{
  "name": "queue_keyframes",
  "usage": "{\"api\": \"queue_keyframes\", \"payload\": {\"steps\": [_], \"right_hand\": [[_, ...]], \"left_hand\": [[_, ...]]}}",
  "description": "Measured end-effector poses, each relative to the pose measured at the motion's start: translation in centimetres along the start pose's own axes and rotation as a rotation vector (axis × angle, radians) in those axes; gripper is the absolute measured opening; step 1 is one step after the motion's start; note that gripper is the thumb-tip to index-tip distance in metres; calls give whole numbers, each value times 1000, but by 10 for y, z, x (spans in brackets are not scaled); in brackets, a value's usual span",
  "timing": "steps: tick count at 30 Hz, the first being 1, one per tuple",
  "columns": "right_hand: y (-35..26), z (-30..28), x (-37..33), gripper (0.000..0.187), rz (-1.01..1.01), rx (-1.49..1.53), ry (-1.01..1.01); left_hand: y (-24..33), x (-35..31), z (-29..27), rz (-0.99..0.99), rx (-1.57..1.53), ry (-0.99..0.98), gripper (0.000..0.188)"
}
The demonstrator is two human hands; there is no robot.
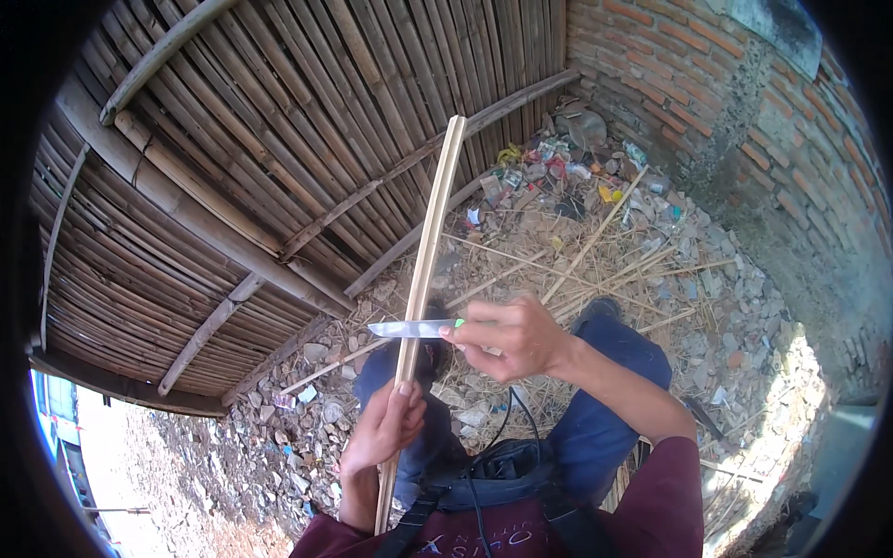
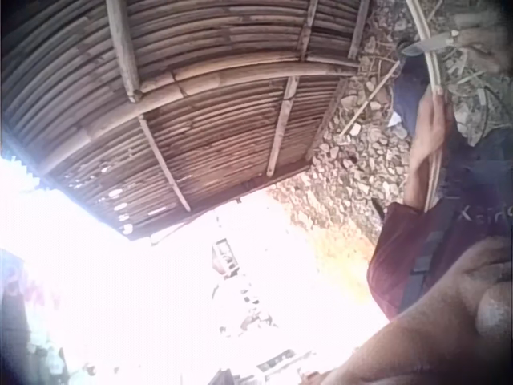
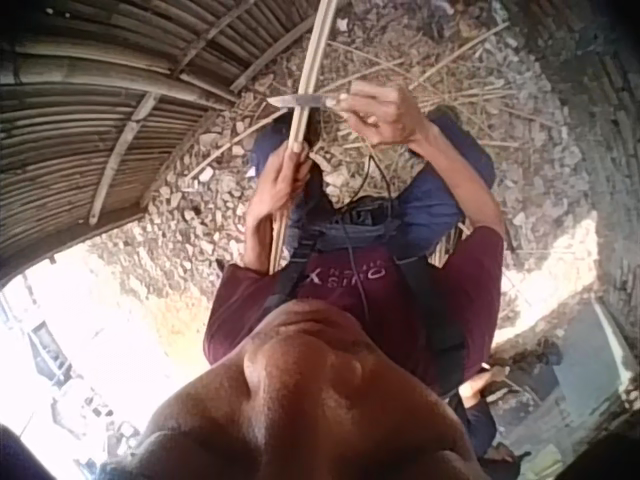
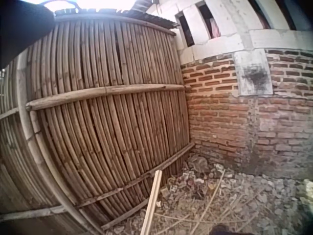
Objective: The person shaves and thins bamboo sticks with a knife by repeatedly scraping along their length while sitting in an outdoor area.
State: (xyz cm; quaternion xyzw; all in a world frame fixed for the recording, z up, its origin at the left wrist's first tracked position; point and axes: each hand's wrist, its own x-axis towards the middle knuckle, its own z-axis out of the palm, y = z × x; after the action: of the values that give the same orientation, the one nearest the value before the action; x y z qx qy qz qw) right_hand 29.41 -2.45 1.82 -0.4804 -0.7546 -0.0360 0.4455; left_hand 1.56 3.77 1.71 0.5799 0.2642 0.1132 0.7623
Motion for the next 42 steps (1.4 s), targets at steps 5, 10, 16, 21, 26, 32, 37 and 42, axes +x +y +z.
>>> {"api": "queue_keyframes", "payload": {"steps": [5,10,16,21,26,32,37,42], "right_hand": [[14,-2,0,28,14,-2,-31],[25,-6,-2,23,59,-81,55],[41,-20,0,18,133,-92,148],[23,-4,-1,20,63,68,3],[32,-4,0,20,81,15,35],[43,-9,3,15,107,-62,59],[72,-36,4,13,181,-126,172],[60,-34,5,15,213,-18,126]], "left_hand": [[-5,-1,-1,7,58,-9,37],[-8,-5,-3,-25,38,-5,35],[-11,-12,-4,-74,-24,-13,32],[-15,-10,-5,-31,71,17,32],[-19,-8,-5,45,152,18,32],[-15,-10,-3,-1,96,20,32],[-18,-20,-4,-37,119,10,34],[-28,-26,-4,-1,130,10,32]]}}
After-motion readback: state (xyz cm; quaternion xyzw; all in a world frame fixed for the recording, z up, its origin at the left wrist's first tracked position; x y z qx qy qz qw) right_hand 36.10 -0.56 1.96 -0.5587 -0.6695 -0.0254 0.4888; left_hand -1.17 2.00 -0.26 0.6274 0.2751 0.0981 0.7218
